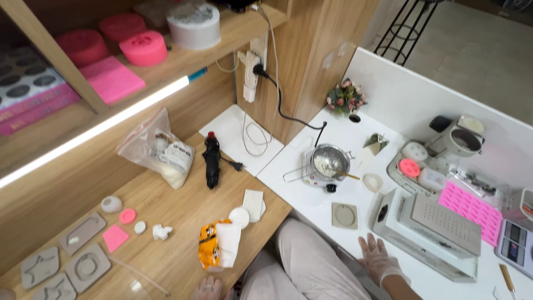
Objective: Melting wax flakes in a small pot on an electric stove for candle making.
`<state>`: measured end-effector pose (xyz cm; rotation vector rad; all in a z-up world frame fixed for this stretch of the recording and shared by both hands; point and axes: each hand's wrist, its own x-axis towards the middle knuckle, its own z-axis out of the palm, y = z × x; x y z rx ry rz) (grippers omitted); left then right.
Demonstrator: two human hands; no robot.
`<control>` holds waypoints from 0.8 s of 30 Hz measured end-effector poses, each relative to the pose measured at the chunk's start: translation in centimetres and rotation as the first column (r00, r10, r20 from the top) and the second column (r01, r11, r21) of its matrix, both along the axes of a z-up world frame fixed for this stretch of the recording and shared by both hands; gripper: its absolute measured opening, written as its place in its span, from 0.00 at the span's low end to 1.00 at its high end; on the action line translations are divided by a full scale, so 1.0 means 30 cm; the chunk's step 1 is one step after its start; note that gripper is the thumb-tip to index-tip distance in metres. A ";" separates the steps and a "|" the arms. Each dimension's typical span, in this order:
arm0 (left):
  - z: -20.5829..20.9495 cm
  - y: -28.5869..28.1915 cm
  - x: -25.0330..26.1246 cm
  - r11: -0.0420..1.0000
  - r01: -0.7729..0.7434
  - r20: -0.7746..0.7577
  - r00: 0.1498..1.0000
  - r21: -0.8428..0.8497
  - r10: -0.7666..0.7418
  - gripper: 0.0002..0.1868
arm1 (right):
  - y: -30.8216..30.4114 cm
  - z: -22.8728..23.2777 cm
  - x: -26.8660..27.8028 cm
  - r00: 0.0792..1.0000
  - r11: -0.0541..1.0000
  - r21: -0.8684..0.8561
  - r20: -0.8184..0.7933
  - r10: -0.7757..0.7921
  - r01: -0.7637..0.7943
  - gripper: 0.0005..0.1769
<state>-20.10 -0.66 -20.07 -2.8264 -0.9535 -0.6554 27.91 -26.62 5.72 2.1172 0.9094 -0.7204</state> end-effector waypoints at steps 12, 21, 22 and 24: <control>0.148 -0.053 -0.008 0.954 -0.223 -0.330 0.932 -0.199 0.149 0.28 | -0.047 -0.050 -0.006 0.998 0.992 0.119 0.031 0.049 -0.052 0.39; 0.302 -0.070 -0.012 0.956 -0.201 -0.307 0.943 -0.214 0.130 0.26 | -0.093 -0.156 0.039 0.996 0.980 0.175 0.001 0.092 -0.091 0.39; 0.324 -0.069 -0.004 0.948 -0.215 -0.319 0.938 -0.234 0.134 0.26 | -0.097 -0.179 0.054 0.993 0.979 0.161 0.021 0.120 -0.122 0.40; 0.311 -0.067 0.000 0.949 -0.230 -0.338 0.929 -0.214 0.148 0.27 | -0.098 -0.179 0.060 0.980 0.968 0.154 0.049 0.192 -0.197 0.40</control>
